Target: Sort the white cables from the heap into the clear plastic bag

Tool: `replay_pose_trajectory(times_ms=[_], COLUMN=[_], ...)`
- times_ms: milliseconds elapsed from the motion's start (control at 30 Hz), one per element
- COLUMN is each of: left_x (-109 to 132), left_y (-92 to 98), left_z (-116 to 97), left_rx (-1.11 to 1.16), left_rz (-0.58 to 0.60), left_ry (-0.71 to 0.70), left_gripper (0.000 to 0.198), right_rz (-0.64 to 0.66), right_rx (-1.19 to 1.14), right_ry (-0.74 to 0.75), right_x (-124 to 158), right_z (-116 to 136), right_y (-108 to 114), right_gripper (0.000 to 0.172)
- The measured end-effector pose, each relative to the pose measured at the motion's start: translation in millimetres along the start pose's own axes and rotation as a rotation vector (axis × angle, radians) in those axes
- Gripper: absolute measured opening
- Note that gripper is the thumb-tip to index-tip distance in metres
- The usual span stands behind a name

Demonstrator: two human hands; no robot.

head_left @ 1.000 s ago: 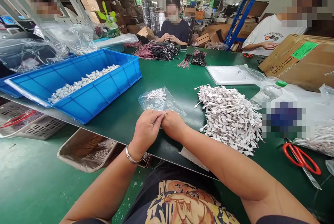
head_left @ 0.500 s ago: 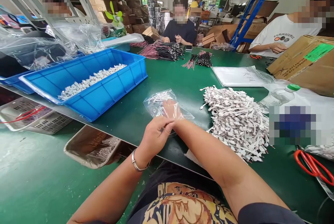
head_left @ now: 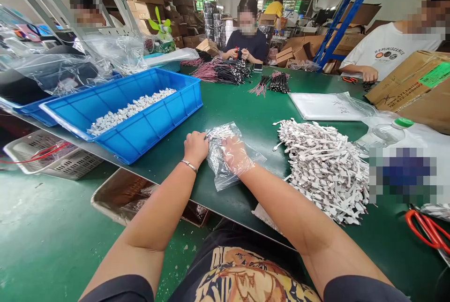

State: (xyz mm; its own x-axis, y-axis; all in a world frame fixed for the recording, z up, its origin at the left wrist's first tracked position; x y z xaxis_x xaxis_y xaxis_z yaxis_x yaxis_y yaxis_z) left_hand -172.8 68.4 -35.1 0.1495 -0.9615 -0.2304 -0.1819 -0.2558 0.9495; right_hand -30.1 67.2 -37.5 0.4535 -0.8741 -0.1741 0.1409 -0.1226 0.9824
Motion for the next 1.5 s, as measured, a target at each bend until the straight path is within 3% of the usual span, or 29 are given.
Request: replay_pose_trajectory(times_ms=[367,500,733,867,1267,1500], left_x=[0,2,0,-2,0,-2], left_y=[-5.4,-7.5,-11.3,-11.7,-6.3,-9.5], left_z=[-2,-5,-3,-2,-8,-8], left_rx=[0.016,0.027,0.047,0.061,0.067,0.023], left_rz=[-0.043,-0.031,-0.004,-0.006,0.003,0.040], left_ry=[-0.029,-0.078,-0.079,-0.072,-0.115,-0.131], left_gripper=[0.038,0.039,0.030,0.029,0.041,0.038], right_rz=[-0.035,-0.038,0.095,0.131,0.002,0.021], right_rx=[-0.012,-0.042,-0.083,-0.089,-0.058,-0.052], right_ry=[0.030,-0.037,-0.052,-0.036,-0.006,0.096], right_x=[14,12,-6,-2,13,19], right_z=[-1,-2,-6,-7,-4,-5], right_y=[7,4,-10,-8,3,2], right_gripper=[0.029,0.030,0.024,0.024,0.031,0.026])
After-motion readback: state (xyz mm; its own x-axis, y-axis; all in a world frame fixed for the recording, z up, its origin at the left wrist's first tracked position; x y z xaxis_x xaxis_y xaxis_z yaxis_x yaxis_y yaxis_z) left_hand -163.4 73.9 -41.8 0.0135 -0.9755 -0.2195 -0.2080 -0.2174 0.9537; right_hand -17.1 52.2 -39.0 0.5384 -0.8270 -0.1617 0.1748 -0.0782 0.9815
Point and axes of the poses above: each hand's wrist, its own x-axis away from the middle knuckle, its own y-axis out of the back of the hand, z = x × y, the point moved 3 cm from there along -x, towards the middle knuckle, and after that the axes turned 4 degrees about -y, right-handed, at the moved point
